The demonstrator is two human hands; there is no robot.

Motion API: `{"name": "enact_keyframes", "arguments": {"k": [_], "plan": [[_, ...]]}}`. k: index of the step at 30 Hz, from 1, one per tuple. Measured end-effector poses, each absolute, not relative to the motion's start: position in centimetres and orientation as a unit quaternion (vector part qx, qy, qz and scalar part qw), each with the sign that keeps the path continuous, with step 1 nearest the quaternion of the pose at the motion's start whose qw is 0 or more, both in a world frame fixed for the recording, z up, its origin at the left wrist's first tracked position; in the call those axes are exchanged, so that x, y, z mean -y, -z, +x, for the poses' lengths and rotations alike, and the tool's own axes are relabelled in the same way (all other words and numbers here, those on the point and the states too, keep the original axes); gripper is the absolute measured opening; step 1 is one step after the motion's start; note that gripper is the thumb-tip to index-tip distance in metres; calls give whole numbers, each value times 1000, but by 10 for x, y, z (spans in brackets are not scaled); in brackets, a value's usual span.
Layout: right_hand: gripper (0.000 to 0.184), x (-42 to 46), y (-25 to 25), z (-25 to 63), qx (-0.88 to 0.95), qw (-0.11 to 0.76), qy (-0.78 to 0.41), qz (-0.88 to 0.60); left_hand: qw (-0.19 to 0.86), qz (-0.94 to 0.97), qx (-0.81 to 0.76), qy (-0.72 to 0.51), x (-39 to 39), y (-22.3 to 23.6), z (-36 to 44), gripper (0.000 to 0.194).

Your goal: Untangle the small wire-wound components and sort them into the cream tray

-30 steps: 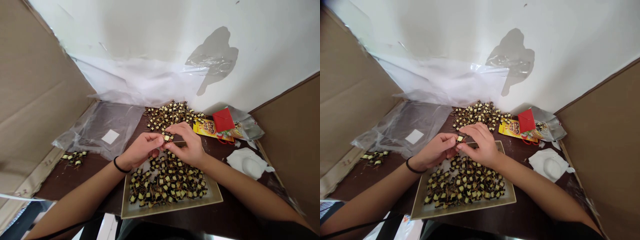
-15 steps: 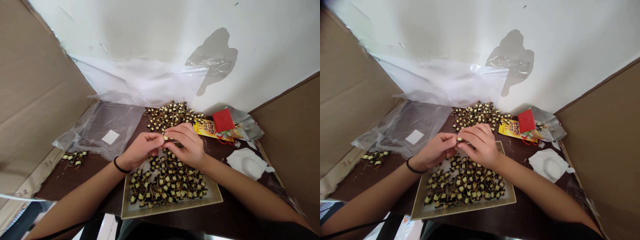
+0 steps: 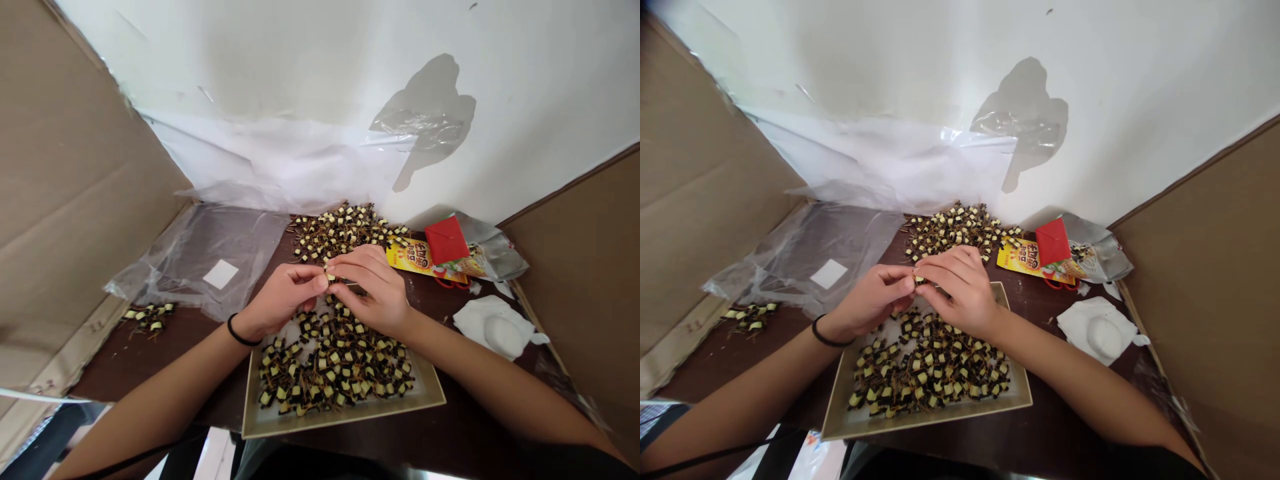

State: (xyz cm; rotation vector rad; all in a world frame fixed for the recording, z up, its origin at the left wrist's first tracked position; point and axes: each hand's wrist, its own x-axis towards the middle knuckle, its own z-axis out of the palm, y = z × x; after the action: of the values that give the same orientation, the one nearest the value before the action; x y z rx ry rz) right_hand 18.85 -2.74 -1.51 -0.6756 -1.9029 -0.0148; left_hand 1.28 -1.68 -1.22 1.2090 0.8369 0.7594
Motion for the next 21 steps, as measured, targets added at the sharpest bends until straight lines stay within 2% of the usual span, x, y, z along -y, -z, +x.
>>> {"name": "enact_keyframes", "arguments": {"k": [6, 12, 21], "plan": [[23, 28, 17, 189, 774, 546, -1, -322, 673, 541, -372, -342, 17, 12, 14, 44], [19, 27, 17, 189, 772, 545, -41, -324, 681, 539, -360, -341, 17, 13, 13, 45], [25, 19, 23, 193, 765, 524, -228, -296, 696, 537, -332, -340, 18, 14, 13, 47]]}}
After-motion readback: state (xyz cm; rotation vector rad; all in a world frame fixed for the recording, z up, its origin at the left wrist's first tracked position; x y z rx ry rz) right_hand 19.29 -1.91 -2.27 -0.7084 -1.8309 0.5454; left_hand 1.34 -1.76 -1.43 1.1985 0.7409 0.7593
